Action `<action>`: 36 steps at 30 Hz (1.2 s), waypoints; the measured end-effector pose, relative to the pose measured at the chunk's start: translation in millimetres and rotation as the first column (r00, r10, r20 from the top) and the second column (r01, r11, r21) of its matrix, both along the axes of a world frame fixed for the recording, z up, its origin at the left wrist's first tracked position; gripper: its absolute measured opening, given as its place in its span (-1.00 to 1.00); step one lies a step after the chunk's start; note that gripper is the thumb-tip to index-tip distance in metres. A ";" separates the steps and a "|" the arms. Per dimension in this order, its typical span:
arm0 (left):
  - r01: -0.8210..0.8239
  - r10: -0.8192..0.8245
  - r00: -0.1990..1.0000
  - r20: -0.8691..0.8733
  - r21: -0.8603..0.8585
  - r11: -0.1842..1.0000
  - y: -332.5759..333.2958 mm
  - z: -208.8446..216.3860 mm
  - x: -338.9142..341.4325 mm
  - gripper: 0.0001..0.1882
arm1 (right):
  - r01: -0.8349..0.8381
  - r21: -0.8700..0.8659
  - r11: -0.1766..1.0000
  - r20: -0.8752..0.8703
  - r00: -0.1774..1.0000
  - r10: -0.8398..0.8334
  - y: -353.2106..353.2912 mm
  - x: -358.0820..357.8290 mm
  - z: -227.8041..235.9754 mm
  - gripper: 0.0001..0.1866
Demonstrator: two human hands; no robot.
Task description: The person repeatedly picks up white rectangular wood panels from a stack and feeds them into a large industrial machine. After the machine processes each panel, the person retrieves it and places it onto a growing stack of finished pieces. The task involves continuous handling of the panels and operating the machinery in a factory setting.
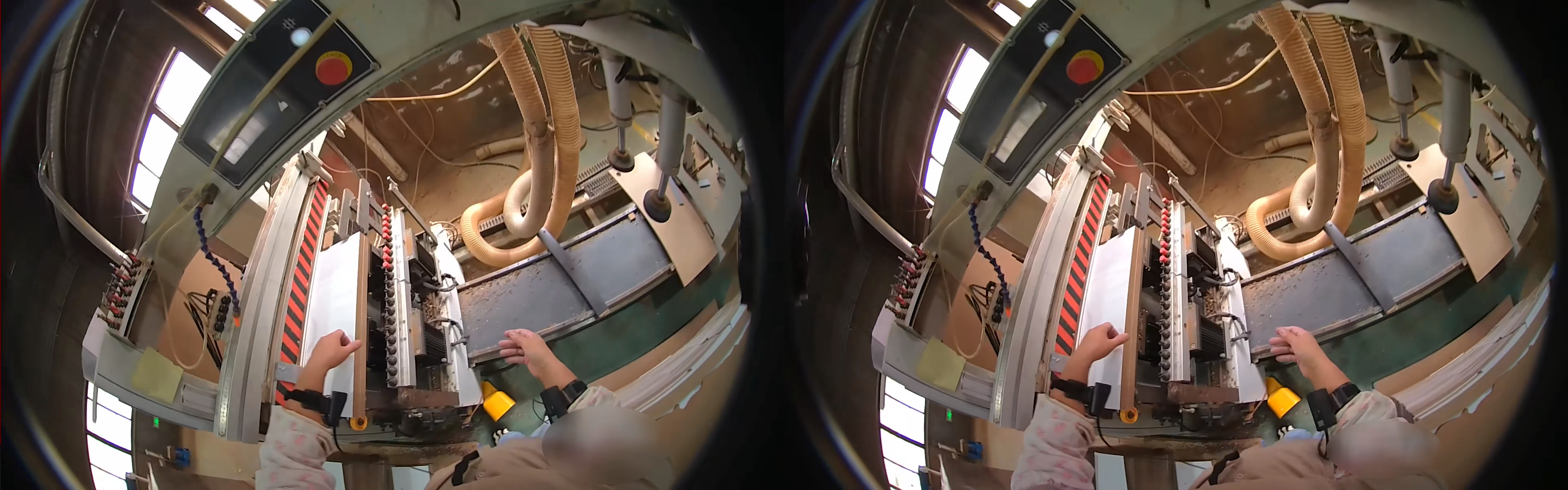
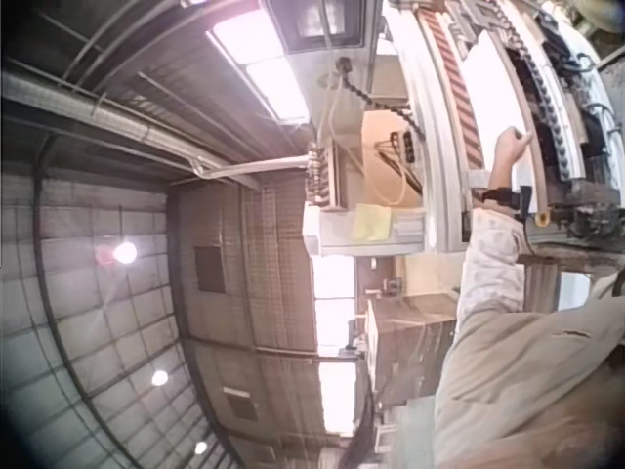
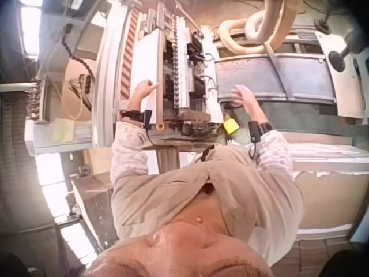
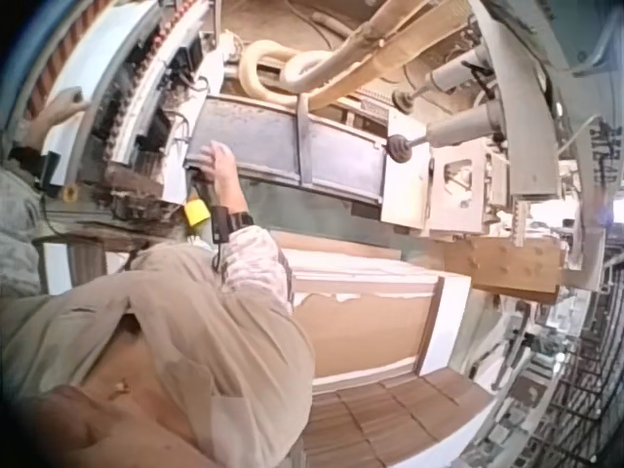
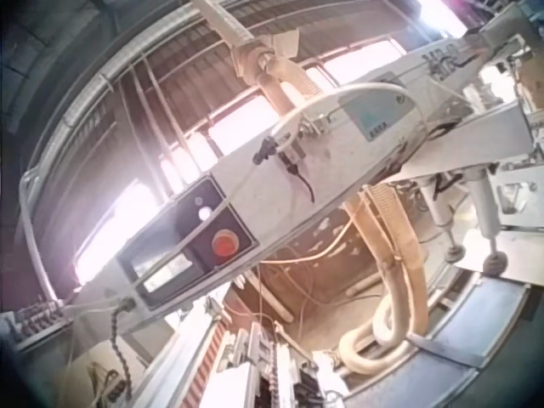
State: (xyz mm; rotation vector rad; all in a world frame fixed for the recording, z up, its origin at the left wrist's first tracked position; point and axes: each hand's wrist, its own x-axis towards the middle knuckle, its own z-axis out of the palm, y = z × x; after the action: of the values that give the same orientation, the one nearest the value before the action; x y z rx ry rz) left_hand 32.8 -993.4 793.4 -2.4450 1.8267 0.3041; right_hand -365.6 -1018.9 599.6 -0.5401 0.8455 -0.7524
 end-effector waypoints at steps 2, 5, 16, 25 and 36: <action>-0.017 0.019 0.996 0.084 -0.028 0.999 -14.1 -11.4 -9.9 -0.52 | -0.044 0.042 0.998 -0.025 0.999 0.045 4.2 5.0 -8.4 -0.69; -0.012 0.021 0.988 0.154 -0.062 0.998 -26.8 -24.7 1.6 -0.54 | -0.143 0.092 0.985 -0.065 0.987 0.149 13.1 21.9 -21.8 -0.66; 0.057 -0.057 0.998 0.016 0.017 0.998 -46.8 -22.7 21.5 -0.67 | -0.431 -0.050 0.901 0.045 0.900 0.433 -8.8 166.8 -48.3 -0.63; 0.006 -0.039 0.979 -0.198 -0.166 0.986 -47.3 46.1 32.9 -0.69 | -0.463 -0.190 0.866 0.091 0.870 0.485 -45.9 240.0 -34.4 -0.60; -0.135 0.049 0.903 -0.427 -0.173 0.976 -38.2 56.2 49.7 -0.68 | -0.352 -0.194 0.916 0.066 0.927 0.370 -81.6 330.6 47.4 -0.27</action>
State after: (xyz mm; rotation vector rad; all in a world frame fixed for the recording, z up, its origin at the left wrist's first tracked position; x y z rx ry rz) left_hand 82.5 -1031.6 849.6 -2.7822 1.9797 0.7457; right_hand -35.0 -1100.5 647.1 -0.7882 0.5631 -0.5108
